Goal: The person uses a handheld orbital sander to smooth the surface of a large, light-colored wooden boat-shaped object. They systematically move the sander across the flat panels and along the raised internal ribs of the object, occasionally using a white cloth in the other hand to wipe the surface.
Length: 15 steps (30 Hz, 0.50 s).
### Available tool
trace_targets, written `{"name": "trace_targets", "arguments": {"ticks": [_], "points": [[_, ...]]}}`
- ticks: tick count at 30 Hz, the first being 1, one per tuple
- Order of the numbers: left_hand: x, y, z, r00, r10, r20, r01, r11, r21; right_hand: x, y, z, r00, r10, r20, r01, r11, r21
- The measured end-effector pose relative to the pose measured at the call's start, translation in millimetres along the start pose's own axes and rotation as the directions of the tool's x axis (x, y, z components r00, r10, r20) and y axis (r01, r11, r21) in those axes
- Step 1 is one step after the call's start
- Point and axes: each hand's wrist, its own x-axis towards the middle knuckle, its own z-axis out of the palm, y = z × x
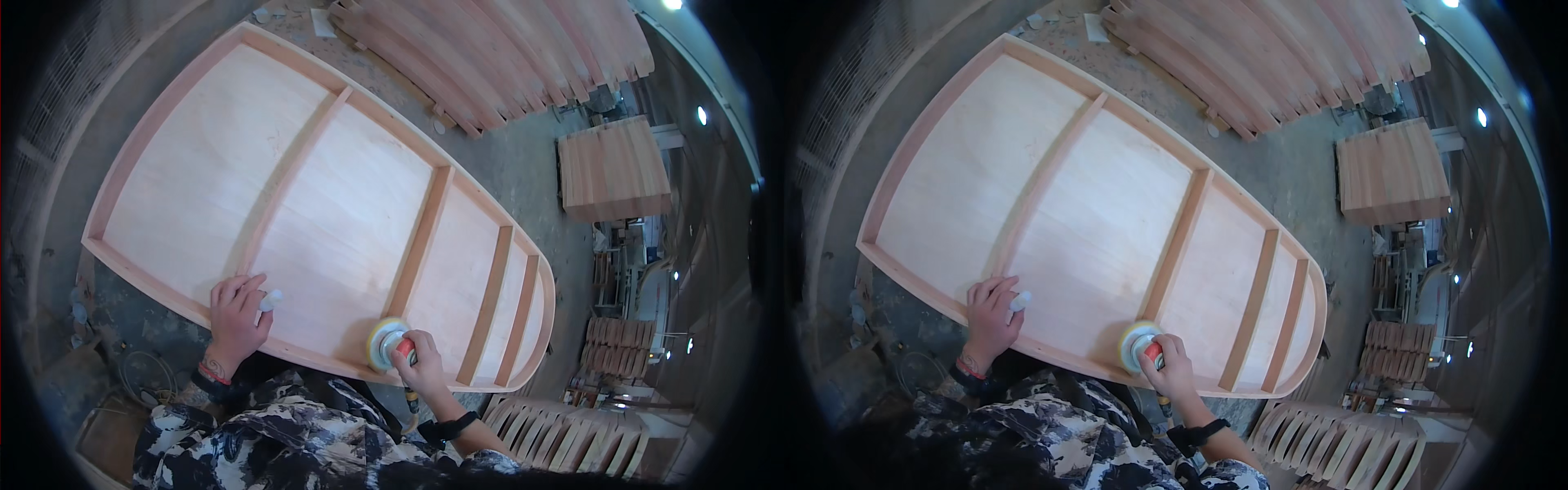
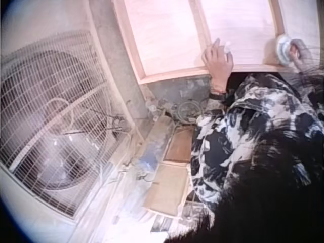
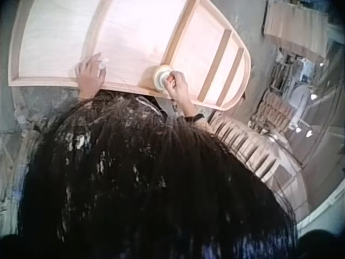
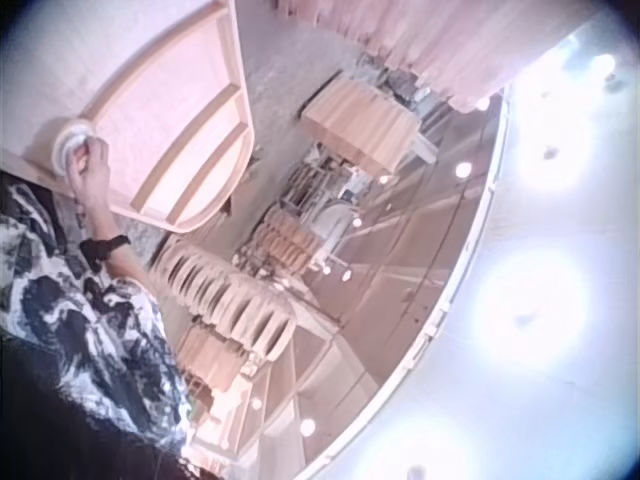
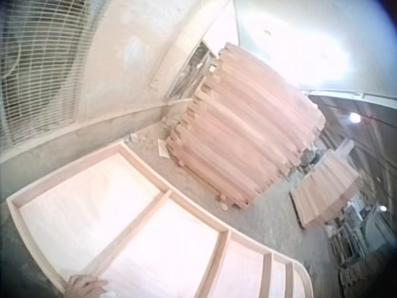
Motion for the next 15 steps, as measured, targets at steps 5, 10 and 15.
{"name": "trace_targets", "arguments": {"ticks": [5, 10, 15], "points": [[0, 1, 3, 1.0, -0.005, -0.004, 0.005, 1.0, -0.008, 11, 4, -3, 1.0, -0.029, -0.013, 0.028, 1.0, -0.007], [4, 3, 0, 0.999, -0.02, -0.028, 0.02, 1.0, -0.005, 58, 20, -16, 0.997, -0.013, -0.072, 0.013, 1.0, -0.007], [4, 3, 1, 0.991, -0.068, -0.115, 0.068, 0.998, 0.002, 157, 68, -39, 0.978, 0.067, -0.195, -0.058, 0.997, 0.052]]}}
